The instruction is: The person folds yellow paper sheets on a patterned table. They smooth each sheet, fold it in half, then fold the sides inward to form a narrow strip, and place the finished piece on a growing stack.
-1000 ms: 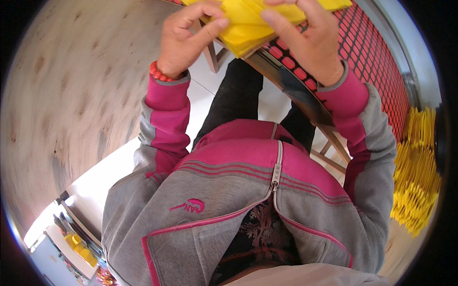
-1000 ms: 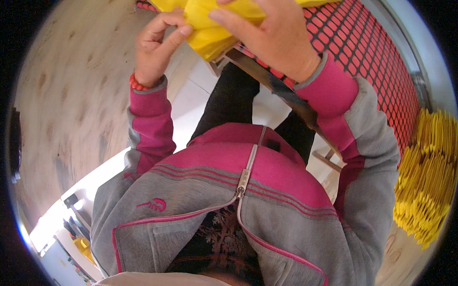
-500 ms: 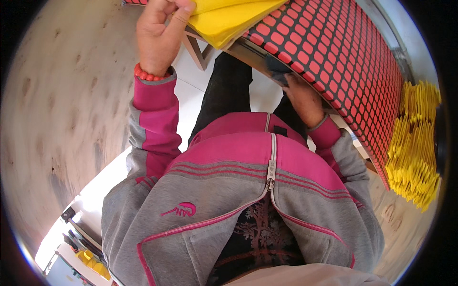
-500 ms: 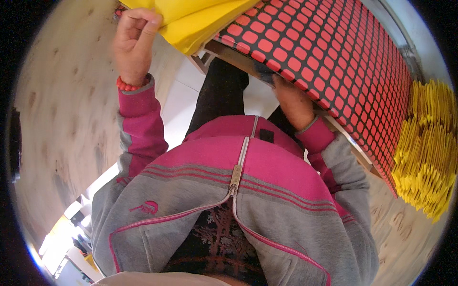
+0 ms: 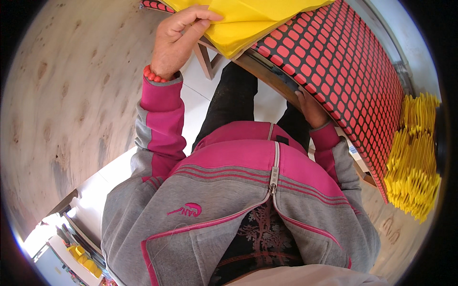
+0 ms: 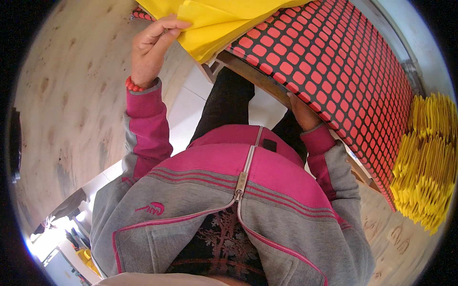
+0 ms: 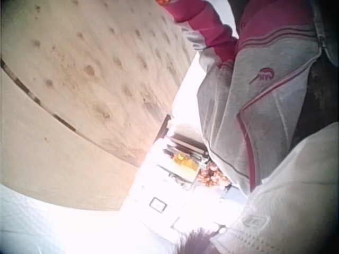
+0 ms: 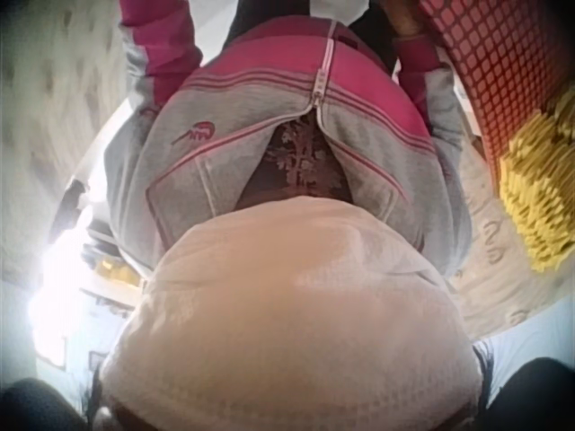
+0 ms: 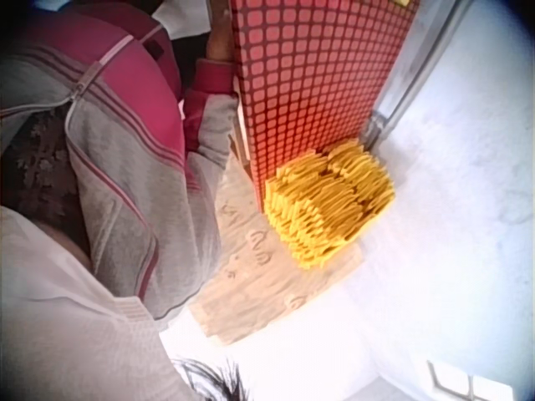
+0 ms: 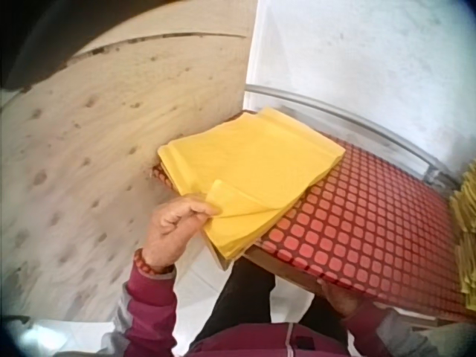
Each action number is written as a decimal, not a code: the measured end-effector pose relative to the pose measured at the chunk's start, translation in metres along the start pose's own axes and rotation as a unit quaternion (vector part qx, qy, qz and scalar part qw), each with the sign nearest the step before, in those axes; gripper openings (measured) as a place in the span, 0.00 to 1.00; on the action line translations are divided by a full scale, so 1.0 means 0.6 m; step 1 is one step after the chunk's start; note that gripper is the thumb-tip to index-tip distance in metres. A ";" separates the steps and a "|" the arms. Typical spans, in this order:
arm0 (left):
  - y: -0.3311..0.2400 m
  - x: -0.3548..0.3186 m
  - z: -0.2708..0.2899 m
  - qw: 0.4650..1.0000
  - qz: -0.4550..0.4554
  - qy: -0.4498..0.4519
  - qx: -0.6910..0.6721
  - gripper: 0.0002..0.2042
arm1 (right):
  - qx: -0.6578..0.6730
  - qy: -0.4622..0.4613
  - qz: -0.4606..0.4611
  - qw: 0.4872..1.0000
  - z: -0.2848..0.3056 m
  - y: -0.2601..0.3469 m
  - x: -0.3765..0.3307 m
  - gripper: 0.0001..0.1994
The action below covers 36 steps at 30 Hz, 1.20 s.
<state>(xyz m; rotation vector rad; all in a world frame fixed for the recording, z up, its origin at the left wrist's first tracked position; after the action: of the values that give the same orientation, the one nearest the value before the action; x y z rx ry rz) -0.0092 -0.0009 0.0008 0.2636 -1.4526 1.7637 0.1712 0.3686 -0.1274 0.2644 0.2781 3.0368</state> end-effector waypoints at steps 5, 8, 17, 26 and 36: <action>-0.005 -0.002 -0.002 1.000 0.021 0.004 0.004 0.10 | -0.001 0.011 0.025 1.000 0.025 0.026 0.000 0.15; -0.002 -0.003 -0.001 1.000 0.019 -0.008 -0.022 0.11 | -0.006 -0.037 0.108 0.993 0.082 0.081 -0.010 0.13; 0.006 -0.003 -0.003 0.998 0.025 -0.022 -0.060 0.11 | 0.286 0.036 0.319 0.903 0.277 0.235 0.089 0.07; 0.000 0.004 0.006 0.999 0.017 0.034 -0.031 0.11 | 0.216 -0.069 0.380 0.897 0.225 0.281 0.222 0.07; -0.028 0.016 0.015 0.992 -0.087 0.089 0.008 0.10 | 0.301 -0.032 0.357 0.884 0.216 0.275 0.227 0.04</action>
<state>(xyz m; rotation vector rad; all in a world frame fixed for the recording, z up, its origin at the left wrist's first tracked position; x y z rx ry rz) -0.0070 -0.0047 0.0217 0.2277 -1.2503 1.6167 0.0500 0.2422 0.0512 0.6241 1.4142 3.5129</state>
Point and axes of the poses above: each hand's wrist, its own x-axis towards the middle knuckle, its own z-axis out of the back of the hand, y = z × x, the point moved 1 cm from there along x, towards the middle knuckle, and after that the axes turned 5 degrees about -z, right-handed, at the moved point
